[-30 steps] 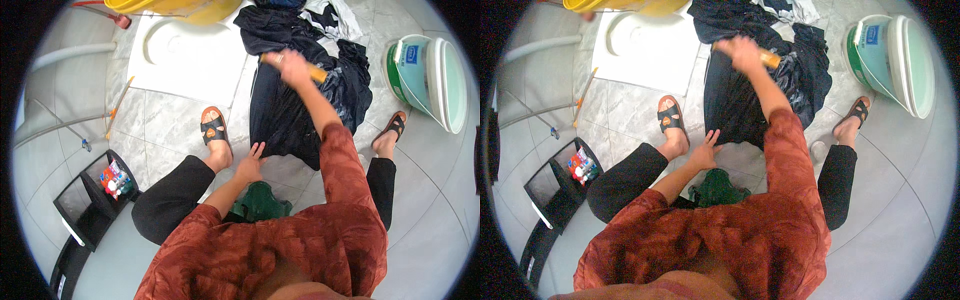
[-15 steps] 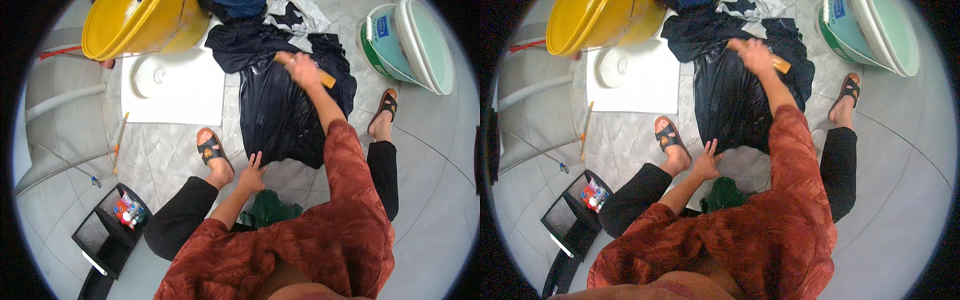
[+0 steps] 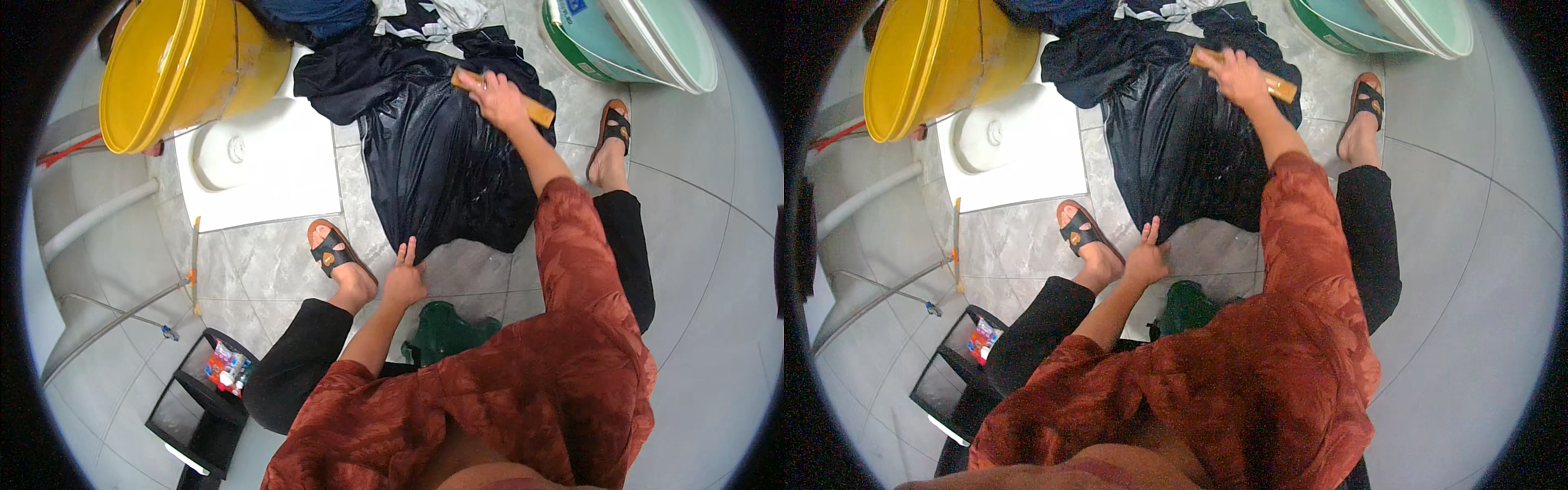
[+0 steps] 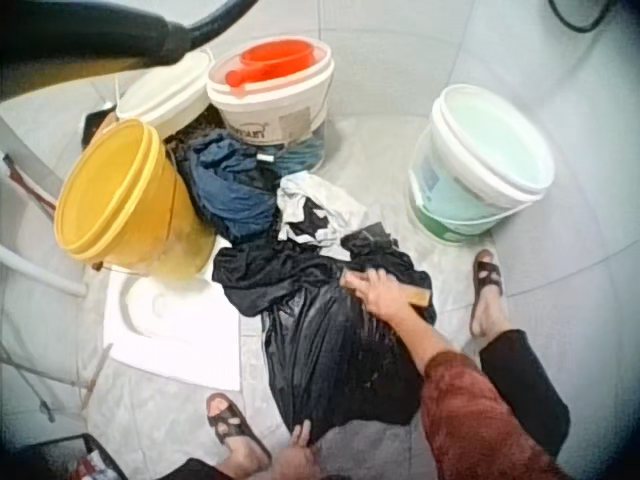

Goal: The person scrubs a white t-shirt and then a pair of black trousers on the floor using a brush and soap, kemudian wrings them out and places them in a yellow bucket.

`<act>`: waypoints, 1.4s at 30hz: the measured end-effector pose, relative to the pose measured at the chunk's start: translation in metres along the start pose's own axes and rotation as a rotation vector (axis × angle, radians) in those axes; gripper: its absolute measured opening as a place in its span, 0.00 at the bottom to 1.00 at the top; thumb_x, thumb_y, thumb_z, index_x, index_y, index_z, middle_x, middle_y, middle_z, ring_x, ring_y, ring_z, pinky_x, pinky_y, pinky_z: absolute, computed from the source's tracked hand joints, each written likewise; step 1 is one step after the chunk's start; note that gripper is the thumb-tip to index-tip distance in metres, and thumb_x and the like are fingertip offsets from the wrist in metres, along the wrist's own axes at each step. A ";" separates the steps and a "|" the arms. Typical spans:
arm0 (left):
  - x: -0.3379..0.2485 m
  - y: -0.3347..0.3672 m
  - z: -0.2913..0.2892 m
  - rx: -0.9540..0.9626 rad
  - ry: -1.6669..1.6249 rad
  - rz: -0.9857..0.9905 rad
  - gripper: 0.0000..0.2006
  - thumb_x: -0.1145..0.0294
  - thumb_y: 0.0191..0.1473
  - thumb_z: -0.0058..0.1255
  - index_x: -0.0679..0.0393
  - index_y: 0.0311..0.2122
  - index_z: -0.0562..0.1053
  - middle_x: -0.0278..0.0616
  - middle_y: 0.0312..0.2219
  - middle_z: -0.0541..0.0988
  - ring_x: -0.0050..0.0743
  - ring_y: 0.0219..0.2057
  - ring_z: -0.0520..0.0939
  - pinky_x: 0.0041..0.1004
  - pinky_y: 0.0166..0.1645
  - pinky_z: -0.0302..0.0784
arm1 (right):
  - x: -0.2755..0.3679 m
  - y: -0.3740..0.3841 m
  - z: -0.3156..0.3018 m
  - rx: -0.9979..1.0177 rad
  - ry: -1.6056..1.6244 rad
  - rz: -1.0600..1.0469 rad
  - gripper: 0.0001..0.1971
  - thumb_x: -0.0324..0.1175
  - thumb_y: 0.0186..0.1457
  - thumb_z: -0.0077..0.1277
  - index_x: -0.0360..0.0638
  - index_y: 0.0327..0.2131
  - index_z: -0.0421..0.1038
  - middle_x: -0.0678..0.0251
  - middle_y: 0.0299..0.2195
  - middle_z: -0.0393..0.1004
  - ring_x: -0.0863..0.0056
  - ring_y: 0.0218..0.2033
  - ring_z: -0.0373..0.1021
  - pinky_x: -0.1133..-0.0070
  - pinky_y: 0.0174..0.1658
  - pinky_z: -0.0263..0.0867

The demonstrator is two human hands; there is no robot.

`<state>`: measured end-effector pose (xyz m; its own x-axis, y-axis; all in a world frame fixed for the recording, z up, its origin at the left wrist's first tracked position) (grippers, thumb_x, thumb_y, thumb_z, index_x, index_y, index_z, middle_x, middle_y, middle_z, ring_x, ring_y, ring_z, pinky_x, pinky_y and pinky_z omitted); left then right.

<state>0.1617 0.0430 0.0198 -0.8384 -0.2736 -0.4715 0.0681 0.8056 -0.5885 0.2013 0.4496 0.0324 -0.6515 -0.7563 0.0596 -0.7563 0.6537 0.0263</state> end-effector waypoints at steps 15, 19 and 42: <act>0.051 0.077 -0.050 -0.131 0.059 -0.240 0.11 0.64 0.44 0.50 0.62 0.28 0.73 0.56 0.24 0.78 0.54 0.28 0.81 0.44 0.35 0.77 | 0.183 -0.161 0.005 0.402 0.546 -0.451 0.21 0.35 0.51 0.47 0.68 0.51 0.65 0.54 0.31 0.67 0.57 0.36 0.68 0.64 0.37 0.66; 0.096 0.069 -0.066 -0.156 -0.002 -0.407 0.12 0.65 0.47 0.49 0.66 0.28 0.75 0.61 0.28 0.78 0.58 0.32 0.80 0.45 0.40 0.75 | 0.065 -0.048 -0.001 0.103 0.226 -0.170 0.26 0.27 0.48 0.49 0.71 0.51 0.65 0.59 0.33 0.68 0.60 0.35 0.68 0.66 0.37 0.67; 0.020 0.107 -0.133 -0.517 0.288 -0.142 0.09 0.68 0.43 0.50 0.58 0.31 0.67 0.45 0.32 0.71 0.46 0.35 0.74 0.40 0.34 0.74 | -0.055 -0.100 0.009 -0.030 0.161 0.450 0.30 0.36 0.50 0.53 0.82 0.56 0.59 0.59 0.43 0.67 0.58 0.38 0.68 0.65 0.40 0.69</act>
<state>0.0803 0.1932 0.0344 -0.9376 -0.3020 -0.1723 -0.2660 0.9422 -0.2037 0.3121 0.4257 0.0175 -0.8944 -0.3859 0.2259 -0.3980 0.9173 -0.0087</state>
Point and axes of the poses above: each hand's wrist, its own y-axis towards the middle knuckle, its own z-axis out of the palm, x = y × z, the point moved 8 cm from there along y, towards the middle knuckle
